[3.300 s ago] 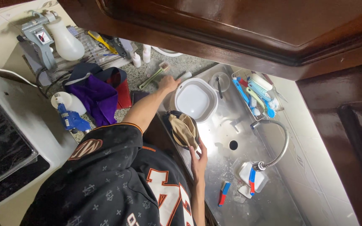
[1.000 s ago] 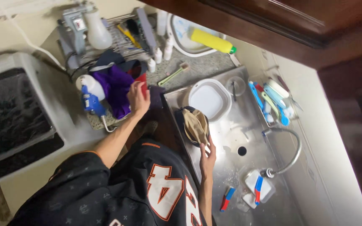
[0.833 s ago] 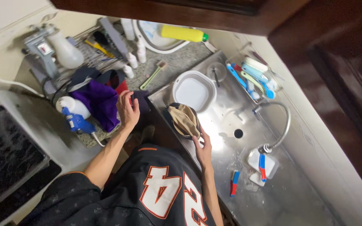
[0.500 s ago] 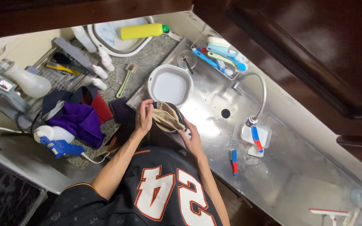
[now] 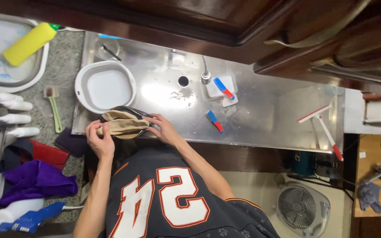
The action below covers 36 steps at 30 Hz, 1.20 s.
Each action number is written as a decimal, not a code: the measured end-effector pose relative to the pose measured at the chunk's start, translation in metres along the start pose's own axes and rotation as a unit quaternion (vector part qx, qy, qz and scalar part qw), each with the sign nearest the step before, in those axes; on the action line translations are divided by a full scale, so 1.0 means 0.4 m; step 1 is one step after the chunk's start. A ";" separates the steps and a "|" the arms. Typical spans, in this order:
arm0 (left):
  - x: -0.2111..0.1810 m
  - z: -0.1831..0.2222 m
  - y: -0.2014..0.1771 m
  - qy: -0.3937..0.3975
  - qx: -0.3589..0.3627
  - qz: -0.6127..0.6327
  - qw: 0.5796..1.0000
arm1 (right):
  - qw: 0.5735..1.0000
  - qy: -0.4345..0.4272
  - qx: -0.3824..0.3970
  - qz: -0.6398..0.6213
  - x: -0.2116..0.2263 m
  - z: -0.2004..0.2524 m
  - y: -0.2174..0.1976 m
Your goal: The person applies liquid detergent from a white bottle onto a beige cloth and scrubs a small dark pouch with it on a stainless steel sink. They then rinse the pouch under the faucet, set it on the counter, and wash their hands.
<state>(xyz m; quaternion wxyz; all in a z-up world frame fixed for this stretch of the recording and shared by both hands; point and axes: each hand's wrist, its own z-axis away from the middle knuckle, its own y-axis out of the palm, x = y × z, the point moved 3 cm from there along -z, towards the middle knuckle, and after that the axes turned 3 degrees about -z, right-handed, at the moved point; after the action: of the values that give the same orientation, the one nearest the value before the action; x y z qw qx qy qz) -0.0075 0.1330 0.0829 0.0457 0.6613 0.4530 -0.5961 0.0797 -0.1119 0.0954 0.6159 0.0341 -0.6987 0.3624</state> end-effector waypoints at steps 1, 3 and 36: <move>-0.011 -0.006 0.005 0.001 0.005 0.001 1.000 | 0.999 -0.010 -0.032 0.002 -0.026 -0.004 -0.004; -0.056 -0.011 0.025 -0.006 0.034 0.027 0.999 | 0.997 0.021 -0.059 -0.035 -0.042 -0.001 -0.024; -0.266 0.196 0.209 0.127 0.290 0.011 0.948 | 0.975 0.123 -0.173 -0.059 -0.158 0.388 -0.259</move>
<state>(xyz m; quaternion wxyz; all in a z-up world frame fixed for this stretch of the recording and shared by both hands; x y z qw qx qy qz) 0.0014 -0.0208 0.1087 -0.1993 0.7214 0.2549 -0.6123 0.0164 -0.2982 0.0908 0.7142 -0.0768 -0.6662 0.2006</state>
